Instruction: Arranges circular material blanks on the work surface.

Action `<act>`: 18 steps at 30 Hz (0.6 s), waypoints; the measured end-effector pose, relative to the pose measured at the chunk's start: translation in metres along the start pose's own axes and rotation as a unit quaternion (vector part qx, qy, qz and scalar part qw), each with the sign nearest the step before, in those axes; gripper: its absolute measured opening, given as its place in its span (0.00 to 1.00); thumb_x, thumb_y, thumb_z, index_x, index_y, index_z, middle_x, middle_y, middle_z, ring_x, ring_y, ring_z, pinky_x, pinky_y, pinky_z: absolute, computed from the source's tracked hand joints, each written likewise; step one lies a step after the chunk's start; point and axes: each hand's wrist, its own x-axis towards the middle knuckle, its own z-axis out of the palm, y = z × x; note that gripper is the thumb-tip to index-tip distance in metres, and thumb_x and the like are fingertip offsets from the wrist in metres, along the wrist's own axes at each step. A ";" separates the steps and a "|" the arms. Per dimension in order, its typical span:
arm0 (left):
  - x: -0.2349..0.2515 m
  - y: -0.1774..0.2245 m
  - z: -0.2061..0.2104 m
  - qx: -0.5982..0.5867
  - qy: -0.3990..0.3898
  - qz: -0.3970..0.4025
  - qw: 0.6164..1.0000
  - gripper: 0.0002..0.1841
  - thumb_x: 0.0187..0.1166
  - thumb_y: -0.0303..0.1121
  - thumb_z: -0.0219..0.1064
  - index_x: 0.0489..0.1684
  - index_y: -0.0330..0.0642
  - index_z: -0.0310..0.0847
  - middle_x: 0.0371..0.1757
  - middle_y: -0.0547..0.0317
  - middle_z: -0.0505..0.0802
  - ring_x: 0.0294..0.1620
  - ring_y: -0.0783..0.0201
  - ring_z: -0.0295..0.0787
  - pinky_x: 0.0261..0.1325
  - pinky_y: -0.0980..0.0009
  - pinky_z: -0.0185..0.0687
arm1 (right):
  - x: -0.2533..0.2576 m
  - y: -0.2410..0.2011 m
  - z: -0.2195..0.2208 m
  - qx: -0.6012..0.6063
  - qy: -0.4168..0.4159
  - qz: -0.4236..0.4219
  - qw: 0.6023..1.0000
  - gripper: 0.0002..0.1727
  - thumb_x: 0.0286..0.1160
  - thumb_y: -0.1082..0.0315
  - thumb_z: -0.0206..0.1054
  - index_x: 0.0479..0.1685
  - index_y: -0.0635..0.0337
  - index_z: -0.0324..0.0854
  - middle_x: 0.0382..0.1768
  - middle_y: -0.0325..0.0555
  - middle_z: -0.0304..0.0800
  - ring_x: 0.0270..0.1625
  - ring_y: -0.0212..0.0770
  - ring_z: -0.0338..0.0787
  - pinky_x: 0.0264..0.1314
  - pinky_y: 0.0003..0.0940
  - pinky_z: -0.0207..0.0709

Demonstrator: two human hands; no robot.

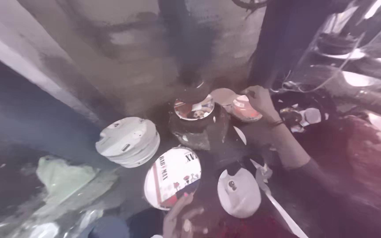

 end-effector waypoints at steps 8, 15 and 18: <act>0.012 0.001 0.031 -0.004 -0.085 -0.028 0.996 0.16 0.90 0.41 0.54 0.72 0.63 0.77 0.65 0.75 0.91 0.50 0.73 0.93 0.39 0.77 0.91 | 0.002 0.080 -0.004 -0.098 -0.075 0.193 0.973 0.26 0.81 0.49 0.67 0.56 0.67 0.86 0.54 0.71 0.89 0.60 0.72 0.87 0.59 0.76 0.75; 0.009 0.002 0.045 0.012 -0.097 -0.046 0.994 0.16 0.91 0.40 0.53 0.72 0.57 0.76 0.61 0.73 0.92 0.49 0.73 0.93 0.41 0.77 0.91 | -0.006 0.050 -0.014 -0.027 -0.185 0.196 0.963 0.23 0.88 0.66 0.61 0.69 0.80 0.74 0.71 0.75 0.77 0.75 0.64 0.79 0.80 0.56 0.66; 0.014 -0.003 0.057 0.046 -0.116 -0.052 0.991 0.17 0.92 0.33 0.49 0.73 0.42 0.72 0.58 0.69 0.92 0.48 0.72 0.93 0.40 0.74 0.91 | 0.003 0.075 -0.005 -0.030 -0.215 0.146 0.965 0.24 0.88 0.65 0.60 0.72 0.79 0.73 0.74 0.77 0.75 0.79 0.69 0.74 0.83 0.61 0.63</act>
